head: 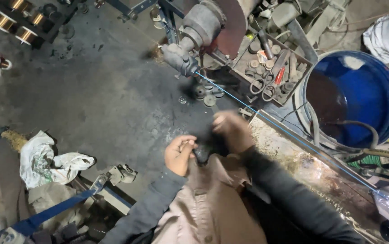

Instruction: Joining metal wire ends and feeding them into a processing machine on a fabrication floor.

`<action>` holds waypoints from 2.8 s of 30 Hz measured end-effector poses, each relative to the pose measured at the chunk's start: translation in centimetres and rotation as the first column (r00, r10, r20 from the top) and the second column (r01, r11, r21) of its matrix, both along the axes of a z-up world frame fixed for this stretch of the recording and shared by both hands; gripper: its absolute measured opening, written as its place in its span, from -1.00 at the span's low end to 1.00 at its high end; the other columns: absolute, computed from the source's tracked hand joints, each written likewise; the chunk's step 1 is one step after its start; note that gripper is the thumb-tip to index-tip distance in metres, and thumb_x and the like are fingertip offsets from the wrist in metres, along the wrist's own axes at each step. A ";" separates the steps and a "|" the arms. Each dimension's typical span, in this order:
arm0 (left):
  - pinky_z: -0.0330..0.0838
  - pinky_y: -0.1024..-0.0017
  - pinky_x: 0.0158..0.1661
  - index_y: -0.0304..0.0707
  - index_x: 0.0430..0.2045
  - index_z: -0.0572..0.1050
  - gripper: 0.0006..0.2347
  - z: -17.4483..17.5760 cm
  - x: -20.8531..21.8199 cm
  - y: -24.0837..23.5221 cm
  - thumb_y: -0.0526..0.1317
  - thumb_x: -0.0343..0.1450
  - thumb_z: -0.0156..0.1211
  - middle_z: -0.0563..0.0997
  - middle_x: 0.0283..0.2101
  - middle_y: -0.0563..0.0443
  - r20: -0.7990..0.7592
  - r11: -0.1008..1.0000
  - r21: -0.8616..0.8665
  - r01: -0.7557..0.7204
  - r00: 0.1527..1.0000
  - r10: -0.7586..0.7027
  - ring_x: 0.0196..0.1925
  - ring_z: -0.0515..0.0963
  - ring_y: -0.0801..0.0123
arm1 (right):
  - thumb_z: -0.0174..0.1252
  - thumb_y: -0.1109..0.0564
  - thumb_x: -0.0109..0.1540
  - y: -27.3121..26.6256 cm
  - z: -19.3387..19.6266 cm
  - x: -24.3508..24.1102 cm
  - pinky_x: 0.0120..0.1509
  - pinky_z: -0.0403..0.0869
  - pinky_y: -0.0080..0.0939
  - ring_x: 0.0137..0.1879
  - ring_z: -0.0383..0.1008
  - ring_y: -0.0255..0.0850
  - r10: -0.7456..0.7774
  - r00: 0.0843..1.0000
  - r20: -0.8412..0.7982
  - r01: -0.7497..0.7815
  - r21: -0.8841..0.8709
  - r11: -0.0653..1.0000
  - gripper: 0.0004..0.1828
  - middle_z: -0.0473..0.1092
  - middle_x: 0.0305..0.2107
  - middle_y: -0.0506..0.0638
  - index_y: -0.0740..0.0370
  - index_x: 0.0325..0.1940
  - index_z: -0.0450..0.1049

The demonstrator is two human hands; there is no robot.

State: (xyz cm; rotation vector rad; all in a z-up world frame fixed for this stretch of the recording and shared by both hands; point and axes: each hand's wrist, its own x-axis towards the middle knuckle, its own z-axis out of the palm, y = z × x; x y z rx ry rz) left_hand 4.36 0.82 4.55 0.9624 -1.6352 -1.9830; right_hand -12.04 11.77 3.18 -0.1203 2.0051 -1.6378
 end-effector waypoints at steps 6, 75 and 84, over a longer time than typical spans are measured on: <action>0.56 0.41 -0.39 -0.37 -0.21 0.66 -0.84 -0.3 -2.5 3.2 -0.31 0.47 0.18 0.69 -0.46 -0.25 0.007 0.999 0.027 -0.028 1.000 0.028 -0.57 0.60 0.34 | 0.23 -0.13 0.43 3.2 0.5 -21.3 0.15 0.50 0.14 0.00 0.55 0.16 0.532 0.455 -0.714 -0.109 0.548 0.830 -0.70 0.54 -0.22 0.15 0.11 -0.04 0.65; 0.50 0.54 -0.53 -0.39 -0.27 0.65 -0.87 -0.6 -5.1 10.4 -0.34 0.43 0.20 0.68 -0.49 -0.15 0.006 0.966 -0.002 -0.257 0.966 0.257 -0.64 0.53 0.49 | 0.05 0.08 0.36 -4.9 0.4 -18.0 0.35 0.46 -0.02 0.23 0.50 0.01 0.697 0.627 -0.349 -0.523 0.474 0.708 -0.61 0.58 -0.01 0.02 -0.17 0.25 0.56; 0.53 0.49 -0.52 -0.39 -0.26 0.66 -0.87 -1.3 -4.6 10.6 -0.35 0.43 0.20 0.68 -0.48 -0.19 0.011 0.964 0.025 -0.266 0.964 0.266 -0.64 0.55 0.45 | 0.05 0.16 0.33 -4.2 -1.0 -19.3 0.38 0.43 0.04 0.28 0.47 0.07 0.720 0.628 -0.294 -0.600 0.406 0.689 -0.60 0.56 0.02 0.08 -0.08 0.21 0.59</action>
